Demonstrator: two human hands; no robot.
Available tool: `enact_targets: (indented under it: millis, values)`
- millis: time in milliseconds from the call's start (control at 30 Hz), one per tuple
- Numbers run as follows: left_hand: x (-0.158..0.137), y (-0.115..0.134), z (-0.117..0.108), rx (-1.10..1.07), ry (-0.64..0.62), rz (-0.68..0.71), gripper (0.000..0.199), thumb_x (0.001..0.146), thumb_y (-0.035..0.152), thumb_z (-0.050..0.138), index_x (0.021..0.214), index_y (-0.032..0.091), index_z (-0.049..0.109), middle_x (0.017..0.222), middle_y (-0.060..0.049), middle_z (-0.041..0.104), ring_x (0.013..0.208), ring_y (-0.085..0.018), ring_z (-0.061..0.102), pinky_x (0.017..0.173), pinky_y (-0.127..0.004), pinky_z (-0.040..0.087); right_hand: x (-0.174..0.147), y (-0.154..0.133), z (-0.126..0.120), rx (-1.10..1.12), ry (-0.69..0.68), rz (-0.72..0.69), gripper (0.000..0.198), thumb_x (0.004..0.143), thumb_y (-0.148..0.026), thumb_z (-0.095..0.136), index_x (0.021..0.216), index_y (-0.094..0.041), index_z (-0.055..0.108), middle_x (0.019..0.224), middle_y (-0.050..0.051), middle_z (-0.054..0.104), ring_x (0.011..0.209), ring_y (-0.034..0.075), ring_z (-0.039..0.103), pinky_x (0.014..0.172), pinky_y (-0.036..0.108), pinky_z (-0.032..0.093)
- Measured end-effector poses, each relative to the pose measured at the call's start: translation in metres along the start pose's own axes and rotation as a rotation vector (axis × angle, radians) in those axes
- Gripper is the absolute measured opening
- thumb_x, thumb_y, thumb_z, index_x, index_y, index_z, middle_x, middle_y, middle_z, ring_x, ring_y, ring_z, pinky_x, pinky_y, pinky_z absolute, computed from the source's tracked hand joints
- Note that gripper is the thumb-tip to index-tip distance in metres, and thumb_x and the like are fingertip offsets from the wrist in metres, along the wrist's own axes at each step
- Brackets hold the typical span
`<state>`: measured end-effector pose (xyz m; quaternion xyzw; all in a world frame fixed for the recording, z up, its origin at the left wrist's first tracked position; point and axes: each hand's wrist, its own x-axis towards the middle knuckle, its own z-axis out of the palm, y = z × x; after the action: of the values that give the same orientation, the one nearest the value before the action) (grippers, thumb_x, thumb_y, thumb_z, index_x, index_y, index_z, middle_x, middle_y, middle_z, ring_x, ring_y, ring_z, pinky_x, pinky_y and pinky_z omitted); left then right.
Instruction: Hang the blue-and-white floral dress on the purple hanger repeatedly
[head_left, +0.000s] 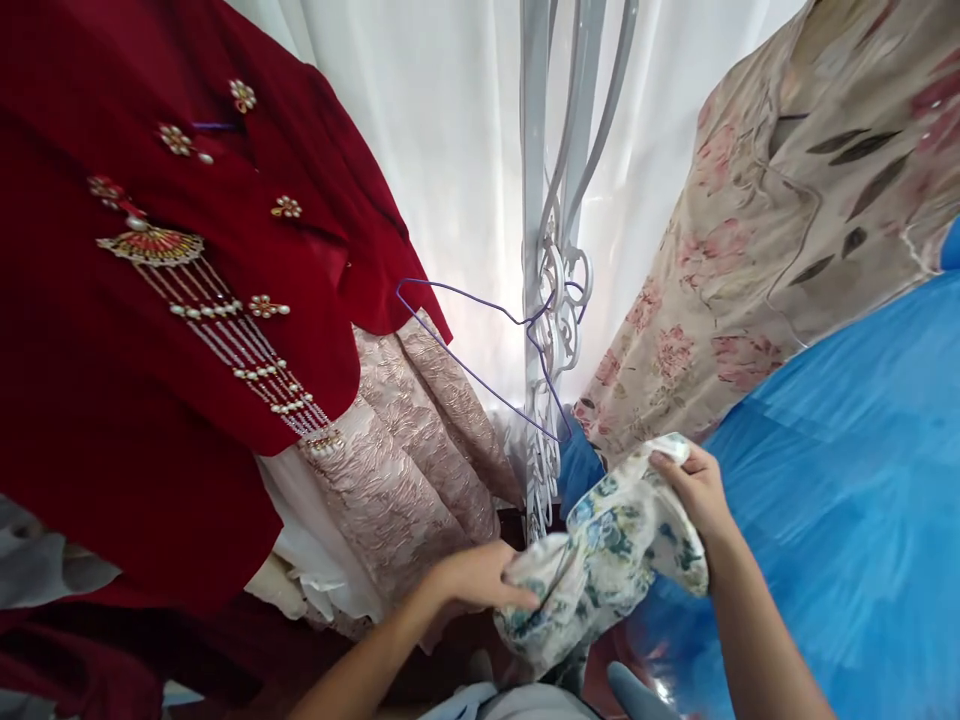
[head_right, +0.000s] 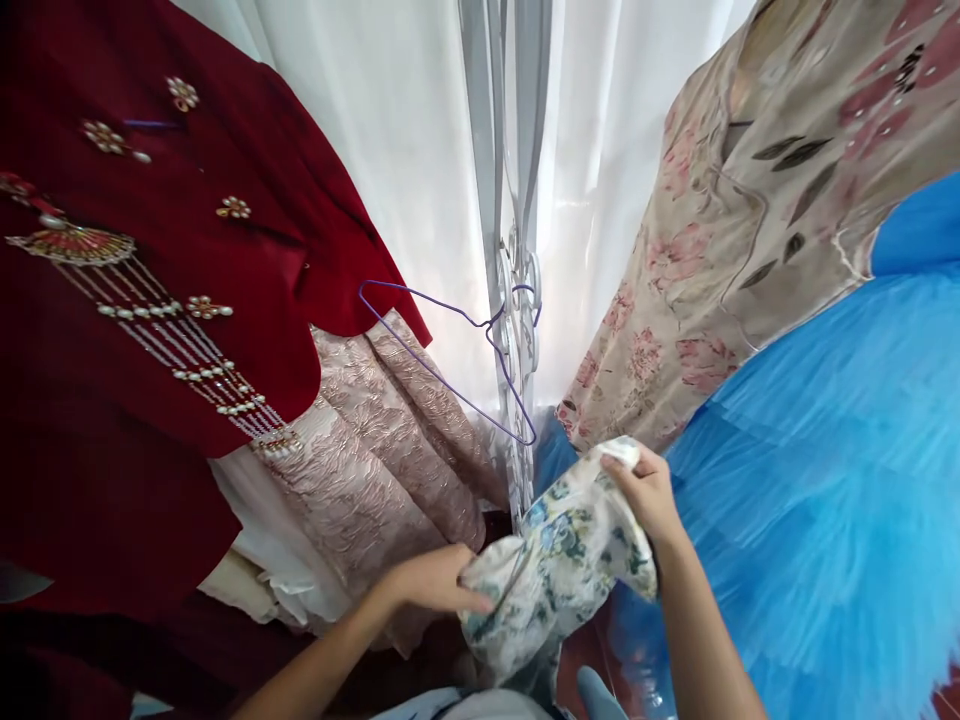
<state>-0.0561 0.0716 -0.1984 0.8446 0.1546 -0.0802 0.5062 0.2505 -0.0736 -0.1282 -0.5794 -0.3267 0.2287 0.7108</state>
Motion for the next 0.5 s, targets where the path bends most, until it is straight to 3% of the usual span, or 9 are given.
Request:
enact_targets:
  millis: [67, 133, 267, 367, 500]
  values:
    - [-0.02, 0.003, -0.045, 0.074, 0.184, -0.07, 0.031, 0.081, 0.044, 0.067, 0.073, 0.015, 0.069, 0.071, -0.001, 0.065, 0.068, -0.016, 0.056, 0.06, -0.024, 0.041, 0.017, 0.009, -0.009, 0.045, 0.087, -0.015, 0.038, 0.062, -0.048, 0.091, 0.078, -0.021, 0.071, 0.067, -0.001, 0.069, 0.058, 0.014, 0.059, 0.055, 0.023, 0.048]
    - [-0.042, 0.007, -0.092, 0.072, 0.406, -0.043, 0.022, 0.082, 0.035, 0.063, 0.077, 0.015, 0.071, 0.076, -0.002, 0.069, 0.073, -0.018, 0.06, 0.062, -0.024, 0.042, 0.03, 0.017, -0.01, 0.035, 0.04, -0.026, 0.037, 0.063, -0.049, 0.09, 0.077, -0.021, 0.071, 0.066, -0.001, 0.068, 0.057, 0.014, 0.058, 0.055, 0.024, 0.047]
    - [-0.073, 0.028, -0.174, 0.039, 0.881, 0.215, 0.014, 0.074, 0.029, 0.063, 0.078, 0.017, 0.071, 0.078, -0.002, 0.068, 0.075, -0.019, 0.06, 0.066, -0.026, 0.046, 0.048, 0.027, 0.017, -0.034, -0.094, -0.089, 0.032, 0.074, -0.05, 0.083, 0.081, -0.02, 0.073, 0.076, 0.003, 0.073, 0.067, 0.018, 0.063, 0.062, 0.028, 0.051]
    - [-0.066, 0.052, -0.224, -0.065, 1.172, 0.477, 0.014, 0.076, 0.029, 0.059, 0.069, 0.019, 0.066, 0.071, -0.002, 0.062, 0.068, -0.017, 0.055, 0.062, -0.025, 0.045, 0.062, 0.034, 0.051, -0.016, -0.093, -0.128, 0.035, 0.077, -0.054, 0.077, 0.086, -0.021, 0.074, 0.082, 0.003, 0.074, 0.073, 0.019, 0.064, 0.067, 0.03, 0.052]
    - [-0.024, 0.077, -0.29, -0.209, 1.337, 0.672, 0.018, 0.08, 0.032, 0.056, 0.071, 0.019, 0.065, 0.087, -0.007, 0.067, 0.087, -0.02, 0.062, 0.077, -0.026, 0.052, 0.079, 0.045, 0.103, 0.036, -0.033, -0.173, 0.043, 0.079, -0.065, 0.069, 0.086, -0.023, 0.069, 0.077, 0.0, 0.07, 0.075, 0.019, 0.064, 0.069, 0.029, 0.052]
